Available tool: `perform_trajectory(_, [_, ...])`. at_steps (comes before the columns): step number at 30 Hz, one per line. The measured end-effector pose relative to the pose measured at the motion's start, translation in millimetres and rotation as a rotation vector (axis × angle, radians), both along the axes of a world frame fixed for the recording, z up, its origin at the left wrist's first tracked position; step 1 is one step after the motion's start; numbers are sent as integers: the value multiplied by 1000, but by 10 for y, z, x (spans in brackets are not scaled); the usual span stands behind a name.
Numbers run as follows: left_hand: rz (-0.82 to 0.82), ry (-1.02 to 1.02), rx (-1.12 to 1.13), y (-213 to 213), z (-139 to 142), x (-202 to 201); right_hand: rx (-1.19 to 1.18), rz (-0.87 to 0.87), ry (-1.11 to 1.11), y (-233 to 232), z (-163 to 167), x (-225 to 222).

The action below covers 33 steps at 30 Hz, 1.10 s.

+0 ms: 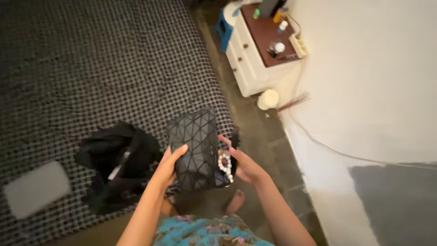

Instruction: The person takes items out of a black backpack on the bed, including a bottle, a small white case, a pouch, and a notebook, and places them into a bedside drawer. They then carry a gray zippered pouch to a wardrobe and place it on a shelf.

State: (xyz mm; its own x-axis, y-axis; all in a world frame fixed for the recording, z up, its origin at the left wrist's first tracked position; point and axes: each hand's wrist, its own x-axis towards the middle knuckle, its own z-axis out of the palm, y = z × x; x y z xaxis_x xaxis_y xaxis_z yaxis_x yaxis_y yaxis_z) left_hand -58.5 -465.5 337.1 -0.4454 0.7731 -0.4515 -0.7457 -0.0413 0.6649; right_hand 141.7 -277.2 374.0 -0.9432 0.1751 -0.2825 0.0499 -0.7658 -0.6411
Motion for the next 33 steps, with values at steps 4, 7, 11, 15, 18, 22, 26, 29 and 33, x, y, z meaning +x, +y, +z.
perform_trajectory(4, [23,63,-12,913,-53,732,283,29,-159,697,2,374])
perform_trajectory(7, [105,135,-9,1489,-112,1143,396,-23,-258,1117,-34,538])
perform_trajectory(11, [156,214,-45,2075,-168,1378,323,-71,-226,1641,-178,619])
perform_trajectory(15, [182,151,-107,2598,-249,1308,328,-107,-202,2207,-414,503])
perform_trajectory(18, [216,84,-182,3037,-358,1134,185,-92,-279,2612,-596,308])
perform_trajectory(22, [208,-47,-192,3680,-537,784,107,-73,-316,3259,-828,-19])
perform_trajectory(26, [161,-135,-171,4317,-707,336,12,-53,-405,3878,-1056,-374])
perform_trajectory(29, [188,-97,-145,4722,-840,-59,-44,-15,-337,4286,-1175,-731])
perform_trajectory(33, [255,-206,-40,5074,-1099,-624,-99,35,-326,4787,-1330,-1242])
